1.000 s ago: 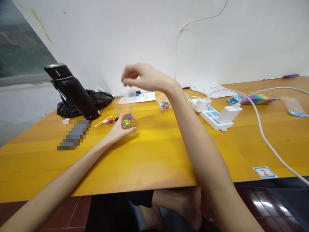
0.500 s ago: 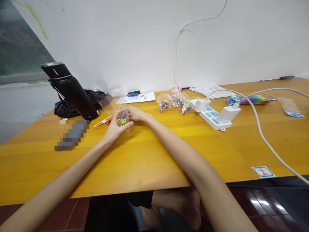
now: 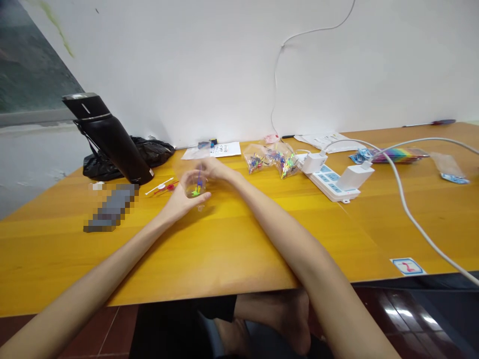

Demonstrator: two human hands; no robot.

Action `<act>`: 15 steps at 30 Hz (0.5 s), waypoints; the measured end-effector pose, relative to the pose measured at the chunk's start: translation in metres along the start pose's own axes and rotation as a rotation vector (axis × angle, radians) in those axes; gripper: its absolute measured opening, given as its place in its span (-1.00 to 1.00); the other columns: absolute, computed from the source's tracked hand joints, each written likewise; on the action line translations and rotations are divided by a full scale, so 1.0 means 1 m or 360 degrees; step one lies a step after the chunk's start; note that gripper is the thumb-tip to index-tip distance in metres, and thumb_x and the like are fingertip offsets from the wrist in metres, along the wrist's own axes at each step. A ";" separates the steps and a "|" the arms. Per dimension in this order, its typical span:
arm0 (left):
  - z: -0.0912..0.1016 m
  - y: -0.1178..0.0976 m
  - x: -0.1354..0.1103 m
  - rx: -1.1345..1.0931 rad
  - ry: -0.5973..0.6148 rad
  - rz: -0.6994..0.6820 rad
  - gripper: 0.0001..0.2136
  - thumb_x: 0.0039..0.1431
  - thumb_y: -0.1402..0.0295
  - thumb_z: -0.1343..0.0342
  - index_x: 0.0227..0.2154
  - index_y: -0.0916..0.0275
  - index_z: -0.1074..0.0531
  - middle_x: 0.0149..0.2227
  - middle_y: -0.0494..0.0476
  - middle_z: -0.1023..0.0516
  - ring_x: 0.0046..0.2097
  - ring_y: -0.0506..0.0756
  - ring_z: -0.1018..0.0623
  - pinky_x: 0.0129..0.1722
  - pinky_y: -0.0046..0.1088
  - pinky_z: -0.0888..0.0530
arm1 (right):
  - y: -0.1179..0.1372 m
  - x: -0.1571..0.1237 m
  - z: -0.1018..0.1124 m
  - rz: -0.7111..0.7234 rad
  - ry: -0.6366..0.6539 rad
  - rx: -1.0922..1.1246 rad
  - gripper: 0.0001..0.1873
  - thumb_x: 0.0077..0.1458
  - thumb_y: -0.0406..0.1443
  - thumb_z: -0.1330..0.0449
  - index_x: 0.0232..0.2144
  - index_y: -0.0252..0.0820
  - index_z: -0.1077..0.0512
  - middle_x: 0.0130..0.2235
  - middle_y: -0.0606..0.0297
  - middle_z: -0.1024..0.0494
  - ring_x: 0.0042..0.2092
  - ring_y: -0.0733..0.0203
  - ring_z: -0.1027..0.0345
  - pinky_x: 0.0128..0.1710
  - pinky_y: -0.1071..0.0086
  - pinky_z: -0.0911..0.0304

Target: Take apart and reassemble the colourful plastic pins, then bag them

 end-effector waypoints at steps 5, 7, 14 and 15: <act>-0.004 -0.004 -0.003 0.0057 0.0049 -0.0016 -0.42 0.03 0.24 -0.38 0.09 0.15 -0.31 0.08 0.25 -0.48 0.16 0.24 -0.48 0.25 -0.07 -0.34 | 0.022 -0.009 0.064 0.0222 -0.0309 -0.0179 -0.84 0.08 -0.32 -0.23 -0.28 -0.25 -0.58 -0.22 0.18 -0.68 -0.20 0.19 -0.49 -0.14 0.35 -0.35; -0.004 -0.004 -0.004 0.0091 0.0064 -0.0005 -0.44 0.04 0.24 -0.38 0.09 0.14 -0.33 0.08 0.23 -0.49 0.14 0.23 -0.49 0.25 -0.07 -0.33 | 0.037 -0.019 0.088 0.0252 -0.0379 -0.0187 -0.83 0.08 -0.32 -0.27 -0.25 -0.24 -0.58 -0.21 0.16 -0.69 -0.19 0.18 -0.52 -0.13 0.33 -0.38; -0.003 0.012 -0.003 0.0138 0.0036 0.0199 -0.48 0.06 0.18 -0.36 0.03 0.16 -0.31 0.02 0.19 -0.53 0.10 0.19 -0.52 0.21 -0.18 -0.35 | 0.107 -0.075 0.140 0.0379 -0.0617 -0.0226 -0.85 0.06 -0.25 -0.40 -0.30 -0.17 -0.59 -0.23 0.17 -0.69 -0.14 0.09 -0.54 -0.03 0.21 -0.44; -0.003 0.014 -0.003 0.0132 0.0027 0.0230 -0.49 0.05 0.17 -0.36 0.02 0.16 -0.31 0.01 0.19 -0.53 0.09 0.19 -0.53 0.20 -0.18 -0.36 | 0.116 -0.082 0.141 0.0371 -0.0605 -0.0253 -0.85 0.07 -0.24 -0.40 -0.29 -0.16 -0.59 -0.22 0.18 -0.69 -0.13 0.09 -0.54 -0.03 0.22 -0.44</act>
Point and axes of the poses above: each hand's wrist, its own x-axis towards the middle knuckle, its own z-axis out of the back of the hand, y = z × x, the point moved 5 cm from there along x, towards the middle knuckle
